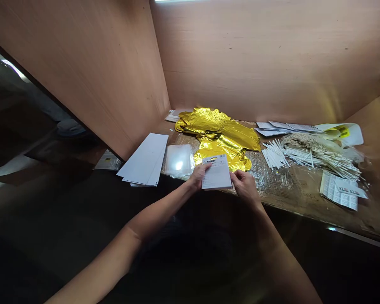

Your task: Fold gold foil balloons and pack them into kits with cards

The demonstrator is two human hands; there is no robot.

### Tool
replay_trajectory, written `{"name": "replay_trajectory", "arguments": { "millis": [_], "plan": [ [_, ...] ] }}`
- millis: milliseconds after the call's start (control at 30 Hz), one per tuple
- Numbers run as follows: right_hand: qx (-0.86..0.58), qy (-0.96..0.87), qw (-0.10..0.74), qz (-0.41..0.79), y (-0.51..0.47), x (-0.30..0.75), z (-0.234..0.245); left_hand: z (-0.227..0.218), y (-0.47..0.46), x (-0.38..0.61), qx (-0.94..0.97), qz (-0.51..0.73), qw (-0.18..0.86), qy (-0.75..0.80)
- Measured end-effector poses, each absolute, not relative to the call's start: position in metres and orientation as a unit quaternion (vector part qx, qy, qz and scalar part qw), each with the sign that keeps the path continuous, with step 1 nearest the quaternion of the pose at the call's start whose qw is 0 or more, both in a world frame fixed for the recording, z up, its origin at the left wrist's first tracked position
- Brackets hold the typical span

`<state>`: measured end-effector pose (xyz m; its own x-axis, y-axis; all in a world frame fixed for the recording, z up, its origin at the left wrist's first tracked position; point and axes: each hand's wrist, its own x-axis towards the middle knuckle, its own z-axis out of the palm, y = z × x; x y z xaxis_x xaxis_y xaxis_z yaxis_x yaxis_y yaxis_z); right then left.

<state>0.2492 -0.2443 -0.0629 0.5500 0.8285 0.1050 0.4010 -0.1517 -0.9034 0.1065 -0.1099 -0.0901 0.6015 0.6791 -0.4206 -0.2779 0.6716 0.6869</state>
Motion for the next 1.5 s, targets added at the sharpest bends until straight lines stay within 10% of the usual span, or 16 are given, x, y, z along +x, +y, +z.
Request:
{"name": "replay_trajectory", "arguments": {
  "millis": [200,600,1500],
  "plan": [
    [-0.63,-0.292,0.563,0.448,-0.263,0.225,-0.099,-0.112,-0.145,0.091,0.471,0.357,0.748,0.302],
    [-0.622,-0.209,0.585,0.477,-0.299,0.2,-0.109,-0.066,0.011,-0.021,0.653,0.226,0.384,0.612],
    [-0.513,-0.238,0.668,0.484,-0.24,0.2,-0.078,-0.051,-0.112,0.02,0.789,0.309,0.479,0.231]
  ]
}}
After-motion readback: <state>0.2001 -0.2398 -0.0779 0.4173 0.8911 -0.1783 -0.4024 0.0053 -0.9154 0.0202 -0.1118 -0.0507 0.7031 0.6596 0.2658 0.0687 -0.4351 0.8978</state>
